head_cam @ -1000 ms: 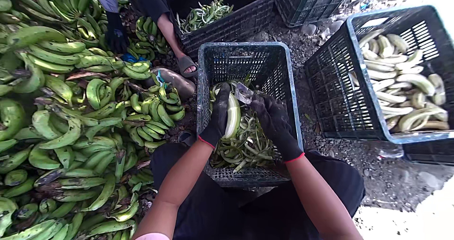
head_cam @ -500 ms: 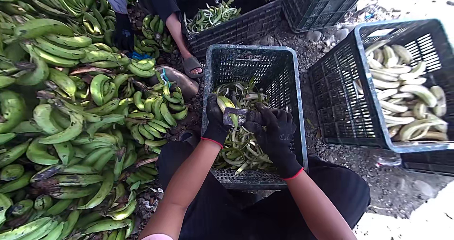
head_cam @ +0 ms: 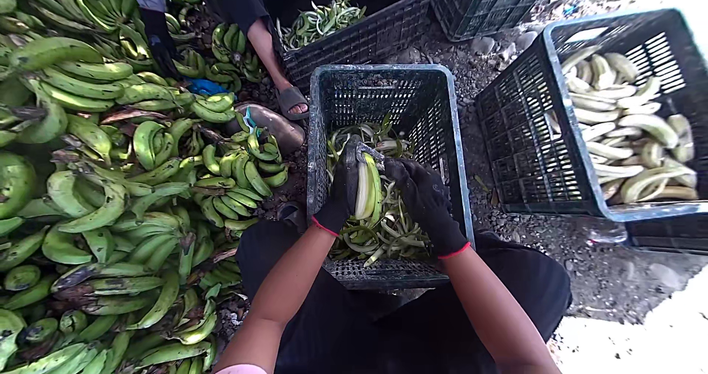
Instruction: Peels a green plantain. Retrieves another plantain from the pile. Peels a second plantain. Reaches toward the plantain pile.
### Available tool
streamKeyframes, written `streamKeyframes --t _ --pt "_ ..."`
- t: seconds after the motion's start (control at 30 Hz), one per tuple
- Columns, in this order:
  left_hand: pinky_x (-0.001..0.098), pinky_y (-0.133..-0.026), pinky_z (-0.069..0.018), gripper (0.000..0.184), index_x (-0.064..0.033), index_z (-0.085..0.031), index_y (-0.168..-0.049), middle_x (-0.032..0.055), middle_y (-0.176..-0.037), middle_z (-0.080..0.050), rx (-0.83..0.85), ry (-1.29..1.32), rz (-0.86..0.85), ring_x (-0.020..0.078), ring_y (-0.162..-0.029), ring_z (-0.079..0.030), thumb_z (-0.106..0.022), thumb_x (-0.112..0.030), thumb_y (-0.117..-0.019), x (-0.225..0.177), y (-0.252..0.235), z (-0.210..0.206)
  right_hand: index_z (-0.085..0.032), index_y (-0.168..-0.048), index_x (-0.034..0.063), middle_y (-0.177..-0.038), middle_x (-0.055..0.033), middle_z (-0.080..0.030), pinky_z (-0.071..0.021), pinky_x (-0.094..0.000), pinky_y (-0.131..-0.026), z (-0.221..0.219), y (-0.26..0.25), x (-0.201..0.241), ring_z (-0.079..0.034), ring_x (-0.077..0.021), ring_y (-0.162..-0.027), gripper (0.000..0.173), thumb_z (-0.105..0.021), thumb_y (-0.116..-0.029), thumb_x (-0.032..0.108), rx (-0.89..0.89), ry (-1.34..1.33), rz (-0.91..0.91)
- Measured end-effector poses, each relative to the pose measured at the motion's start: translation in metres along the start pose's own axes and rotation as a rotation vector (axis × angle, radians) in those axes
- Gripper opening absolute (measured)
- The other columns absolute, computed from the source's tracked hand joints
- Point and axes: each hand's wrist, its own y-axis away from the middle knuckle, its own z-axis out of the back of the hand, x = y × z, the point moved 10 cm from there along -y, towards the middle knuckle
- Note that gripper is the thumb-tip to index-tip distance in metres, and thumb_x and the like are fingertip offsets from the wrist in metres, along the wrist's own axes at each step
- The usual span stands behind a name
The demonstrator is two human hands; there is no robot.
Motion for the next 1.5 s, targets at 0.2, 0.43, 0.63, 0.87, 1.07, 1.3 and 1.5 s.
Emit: streamKeyframes --t 0.2,0.43,0.63,0.87,1.07,1.3,1.5 --pt "0.0286 -0.078 -0.0575 0.050 -0.0059 -0.053 -0.131 0.0041 -0.100 -0.064 -0.072 0.200 0.071 0.0075 -0.087 -0.064 -0.022 -0.040 -0.1120 0.006 -0.021 0.004 -0.067 -0.131 0.0177 -0.119 -0.0278 -0.061 -0.0457 -0.0685 -0.078 0.006 -0.003 0.000 -0.057 -0.0519 -0.110 0.090 -0.028 -0.0886 0.086 -0.079 0.181 0.013" --pt "0.0429 -0.092 -0.0547 0.057 0.0043 -0.045 -0.146 0.0209 -0.117 -0.067 0.262 -0.491 -0.125 0.0228 -0.100 -0.068 -0.021 -0.033 -0.1103 -0.023 0.005 -0.039 -0.064 -0.129 0.0085 -0.107 -0.0199 -0.070 -0.0499 -0.0632 -0.082 -0.012 -0.016 -0.037 -0.068 -0.0377 -0.098 0.068 -0.025 -0.1072 0.060 0.134 -0.122 -0.144" --pt "0.0292 -0.049 -0.0571 0.057 -0.0120 -0.051 -0.117 0.0088 -0.082 -0.070 0.199 0.365 0.267 0.0171 -0.060 -0.068 -0.015 -0.056 -0.1078 0.011 -0.007 -0.030 -0.041 -0.156 0.0276 -0.139 -0.0070 -0.063 -0.0537 -0.0593 -0.090 -0.018 -0.006 -0.046 -0.066 -0.0274 -0.114 0.082 -0.013 -0.0982 0.078 0.174 -0.338 -0.074" --pt "0.0234 -0.047 -0.0535 0.047 -0.0108 -0.054 -0.101 0.0054 -0.075 -0.063 0.058 0.915 0.497 0.0121 -0.055 -0.062 -0.022 -0.044 -0.1083 0.036 -0.024 0.005 -0.068 -0.134 0.0181 -0.113 -0.0277 -0.065 -0.0424 -0.0681 -0.086 -0.001 0.008 0.022 -0.060 -0.0517 -0.107 0.078 -0.043 -0.0884 0.076 -0.141 0.206 0.465" --pt "0.0217 -0.047 -0.0530 0.051 -0.0098 -0.057 -0.085 0.0054 -0.070 -0.062 0.216 1.050 0.522 0.0125 -0.053 -0.061 -0.021 -0.039 -0.1066 0.037 -0.024 0.003 -0.070 -0.132 0.0243 -0.109 -0.0200 -0.066 -0.0400 -0.0619 -0.093 0.010 0.023 0.028 -0.061 -0.0409 -0.102 0.070 -0.046 -0.0895 0.074 -0.351 0.213 0.594" --pt "0.0304 -0.060 -0.0585 0.034 -0.0099 -0.054 -0.119 0.0040 -0.083 -0.063 -0.208 0.498 0.275 0.0123 -0.068 -0.065 -0.036 -0.038 -0.1105 0.016 -0.016 0.021 -0.066 -0.138 0.0202 -0.116 -0.0268 -0.065 -0.0463 -0.0677 -0.076 -0.007 0.010 0.009 -0.062 -0.0499 -0.105 0.069 -0.046 -0.0938 0.069 0.001 0.091 0.164" --pt "0.0430 -0.068 -0.0602 0.054 -0.0109 -0.049 -0.145 0.0133 -0.101 -0.069 0.105 -0.258 0.003 0.0223 -0.079 -0.069 -0.029 -0.047 -0.1103 -0.018 0.015 -0.015 -0.064 -0.125 0.0145 -0.086 -0.0095 -0.065 -0.0508 -0.0456 -0.056 -0.026 0.001 -0.027 -0.061 -0.0223 -0.067 0.067 -0.024 -0.1054 0.065 0.236 -0.397 -0.088"
